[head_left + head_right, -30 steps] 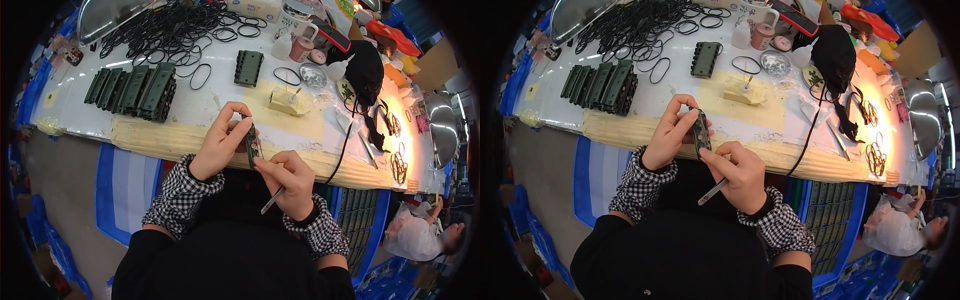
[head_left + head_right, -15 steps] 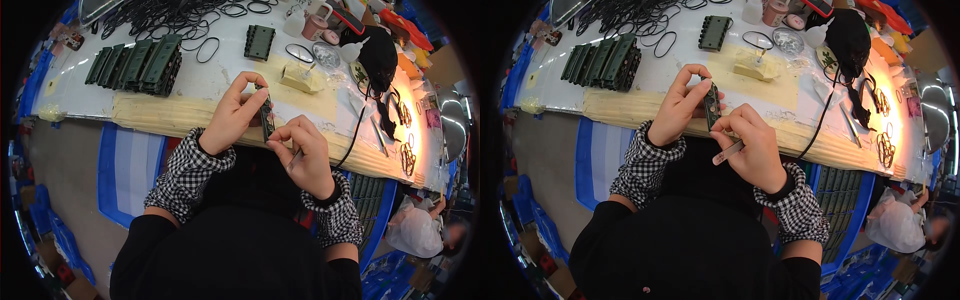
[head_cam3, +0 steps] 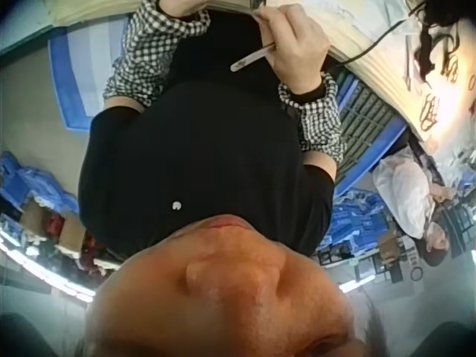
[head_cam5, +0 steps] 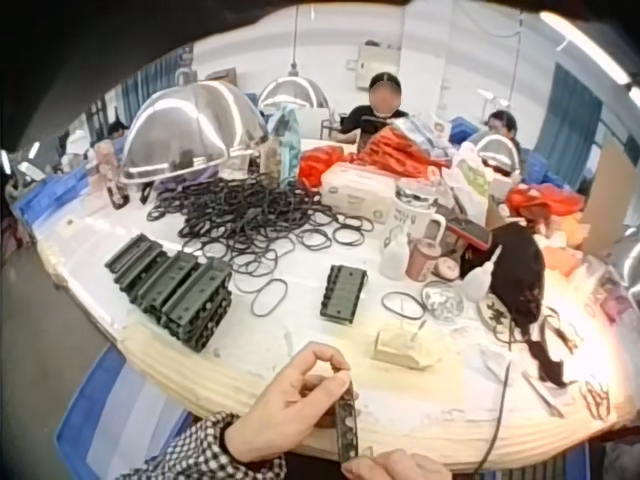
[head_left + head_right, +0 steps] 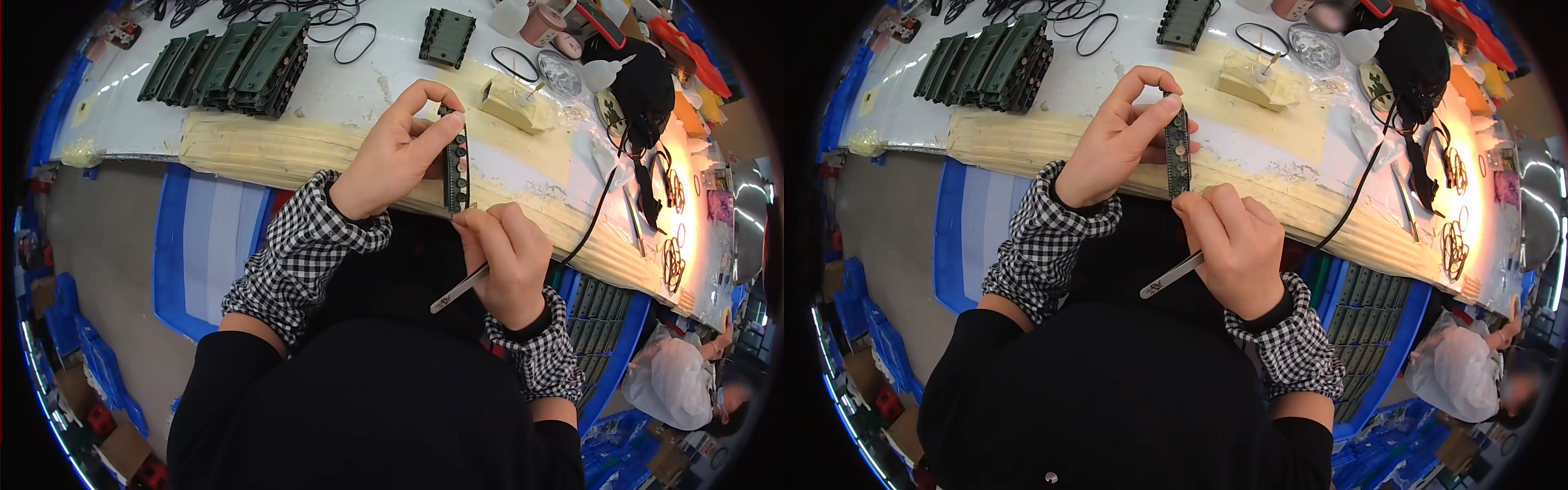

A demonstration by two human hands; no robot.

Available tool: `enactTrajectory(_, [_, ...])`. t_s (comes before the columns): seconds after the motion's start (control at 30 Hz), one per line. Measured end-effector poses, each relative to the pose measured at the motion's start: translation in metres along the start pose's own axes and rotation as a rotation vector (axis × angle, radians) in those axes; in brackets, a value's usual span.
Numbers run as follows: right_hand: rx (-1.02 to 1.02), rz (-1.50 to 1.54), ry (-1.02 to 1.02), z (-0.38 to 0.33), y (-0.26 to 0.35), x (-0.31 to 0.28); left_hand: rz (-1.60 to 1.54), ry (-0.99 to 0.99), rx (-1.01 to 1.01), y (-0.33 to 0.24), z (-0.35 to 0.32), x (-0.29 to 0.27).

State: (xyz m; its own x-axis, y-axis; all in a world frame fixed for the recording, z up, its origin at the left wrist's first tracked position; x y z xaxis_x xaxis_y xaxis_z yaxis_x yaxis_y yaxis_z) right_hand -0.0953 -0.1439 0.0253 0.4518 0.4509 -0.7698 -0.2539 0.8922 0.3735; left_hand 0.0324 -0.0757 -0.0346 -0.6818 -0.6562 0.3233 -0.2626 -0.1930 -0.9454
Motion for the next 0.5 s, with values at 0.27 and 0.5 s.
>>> enactTrajectory(0.27, [-0.015, 0.067, -0.264, -0.011, -0.001, -0.012, -0.025, 0.017, -0.014, 0.002, -0.001, 0.000])
enactTrajectory(0.5, [0.827, 0.922, 0.063, -0.021, -0.046, 0.024, 0.108, 0.034, 0.103, -0.005, -0.009, 0.008])
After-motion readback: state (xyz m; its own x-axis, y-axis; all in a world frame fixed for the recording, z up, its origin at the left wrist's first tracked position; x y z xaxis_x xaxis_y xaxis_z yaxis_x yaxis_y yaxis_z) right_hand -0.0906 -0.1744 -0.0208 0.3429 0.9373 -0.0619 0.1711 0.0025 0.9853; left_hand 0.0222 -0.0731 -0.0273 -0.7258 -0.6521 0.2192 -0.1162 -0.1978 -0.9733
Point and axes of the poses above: each hand's wrist, its own z-axis towards the middle knuckle, its own x-axis out of the palm, y = z × x, the point moved 7 cm from there along z, towards the middle knuckle, and after that the axes turned 2 degrees about x, right-handed, at the moved point
